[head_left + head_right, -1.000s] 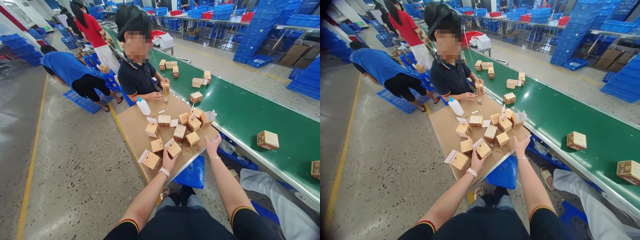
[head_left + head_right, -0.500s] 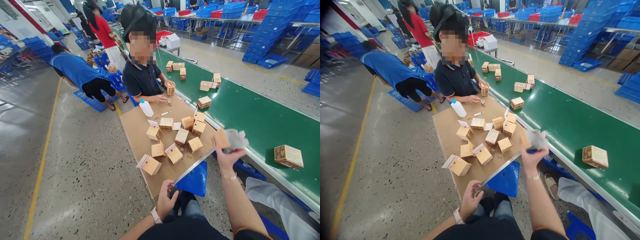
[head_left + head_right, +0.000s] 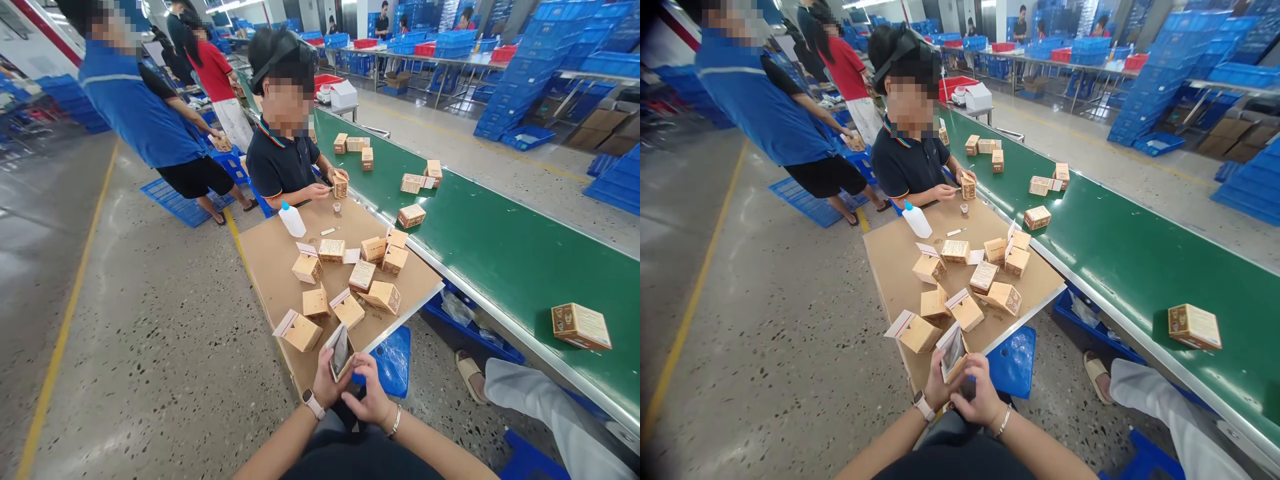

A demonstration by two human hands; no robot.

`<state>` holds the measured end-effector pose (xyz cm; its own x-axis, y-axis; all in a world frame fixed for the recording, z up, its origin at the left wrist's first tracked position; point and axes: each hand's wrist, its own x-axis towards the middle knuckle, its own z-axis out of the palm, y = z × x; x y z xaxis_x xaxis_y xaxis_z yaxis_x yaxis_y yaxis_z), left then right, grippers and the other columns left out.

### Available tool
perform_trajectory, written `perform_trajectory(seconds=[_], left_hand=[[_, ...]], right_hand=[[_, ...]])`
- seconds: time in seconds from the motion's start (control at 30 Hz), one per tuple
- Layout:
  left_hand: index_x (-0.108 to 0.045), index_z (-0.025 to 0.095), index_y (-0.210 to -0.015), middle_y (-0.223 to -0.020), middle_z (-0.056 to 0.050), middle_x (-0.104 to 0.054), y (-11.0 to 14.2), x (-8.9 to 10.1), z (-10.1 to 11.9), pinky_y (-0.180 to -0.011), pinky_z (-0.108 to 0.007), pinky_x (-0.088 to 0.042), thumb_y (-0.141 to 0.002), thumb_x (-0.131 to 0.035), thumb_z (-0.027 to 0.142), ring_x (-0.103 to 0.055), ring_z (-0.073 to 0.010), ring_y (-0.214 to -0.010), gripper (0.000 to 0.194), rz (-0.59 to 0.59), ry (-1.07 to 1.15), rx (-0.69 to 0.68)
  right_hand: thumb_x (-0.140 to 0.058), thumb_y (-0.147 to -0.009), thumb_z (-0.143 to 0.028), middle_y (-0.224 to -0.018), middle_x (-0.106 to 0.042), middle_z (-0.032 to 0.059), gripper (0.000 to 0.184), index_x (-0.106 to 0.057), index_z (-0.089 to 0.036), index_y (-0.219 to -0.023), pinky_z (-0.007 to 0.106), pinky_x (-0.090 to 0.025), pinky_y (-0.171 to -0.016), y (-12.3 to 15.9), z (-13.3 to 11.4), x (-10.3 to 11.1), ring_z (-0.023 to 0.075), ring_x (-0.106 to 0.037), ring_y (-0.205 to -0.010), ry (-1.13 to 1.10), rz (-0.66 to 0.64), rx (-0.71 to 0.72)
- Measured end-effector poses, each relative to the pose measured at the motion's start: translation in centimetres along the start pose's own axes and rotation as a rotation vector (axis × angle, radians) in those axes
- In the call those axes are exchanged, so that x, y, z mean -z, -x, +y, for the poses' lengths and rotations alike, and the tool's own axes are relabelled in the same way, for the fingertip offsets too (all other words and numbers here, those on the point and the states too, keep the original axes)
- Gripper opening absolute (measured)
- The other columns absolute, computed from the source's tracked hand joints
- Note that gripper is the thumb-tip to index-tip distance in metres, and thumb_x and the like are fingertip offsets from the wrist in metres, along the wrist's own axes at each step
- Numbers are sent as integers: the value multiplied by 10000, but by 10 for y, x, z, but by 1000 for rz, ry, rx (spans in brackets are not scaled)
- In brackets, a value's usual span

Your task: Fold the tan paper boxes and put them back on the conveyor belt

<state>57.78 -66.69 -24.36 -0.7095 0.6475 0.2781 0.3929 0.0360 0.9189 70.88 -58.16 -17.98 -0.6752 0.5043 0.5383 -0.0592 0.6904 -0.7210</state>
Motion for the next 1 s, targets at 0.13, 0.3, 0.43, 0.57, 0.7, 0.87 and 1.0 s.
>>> perform_trajectory(seconds=[0.13,0.3,0.43,0.57,0.7,0.87,1.0], left_hand=[[-463,202,-1238,-1286,-169,-560,-14,21,-20,-932,-476,-501,-763,-671,488,-566,-317,-1183,592,96,-286,-402],[-402,195,-1362,-1248,-163,-609,7,42,-31,-895,-401,-482,-906,-514,360,-573,-270,-1187,497,143,-554,-537],[-464,199,-1349,-1201,-138,-652,6,40,-25,-883,-389,-450,-936,-434,300,-555,-268,-1206,426,43,-639,-573],[-638,261,-1173,-1151,-86,-684,-10,40,-13,-940,-443,-421,-930,-433,384,-527,-284,-1209,342,-22,-614,-469],[-697,229,-899,-919,-75,-700,-18,42,0,-941,-451,-459,-923,-424,411,-581,-258,-1084,329,14,-379,-298],[-638,171,-1003,-950,-104,-602,-20,40,16,-837,-403,-522,-877,-465,490,-598,-238,-959,384,85,-286,3],[-680,204,-891,-904,-82,-558,-26,45,21,-829,-432,-507,-845,-484,493,-573,-243,-916,353,-110,-409,46]], right_hand=[[-533,-837,-229,-1323,-461,164,549,-329,-238,-1346,504,-459,-973,-16,22,-6,285,-449,-1252,142,-86,8],[-558,-848,-289,-1358,-515,117,563,-384,-279,-1384,515,-459,-969,-27,47,-4,294,-404,-1302,191,-390,196],[-607,-825,-358,-1382,-503,103,556,-457,-294,-1356,535,-434,-982,-34,57,-6,307,-406,-1287,194,-457,171],[-631,-813,-368,-1284,-564,68,226,-674,-302,-1024,537,-417,-980,-45,52,-18,300,-445,-1201,136,-417,65],[-599,-825,-341,-1079,-570,85,235,-600,-209,-630,442,-462,-920,-47,37,-43,240,-517,-1038,-25,-206,-177],[-642,-748,-322,-854,-469,19,154,-534,-214,-726,324,-511,-722,-41,26,-66,167,-515,-783,-115,81,-554],[-643,-748,-282,-974,-487,49,179,-622,-216,-913,358,-486,-866,-48,22,-52,188,-524,-926,-59,-109,-474]])
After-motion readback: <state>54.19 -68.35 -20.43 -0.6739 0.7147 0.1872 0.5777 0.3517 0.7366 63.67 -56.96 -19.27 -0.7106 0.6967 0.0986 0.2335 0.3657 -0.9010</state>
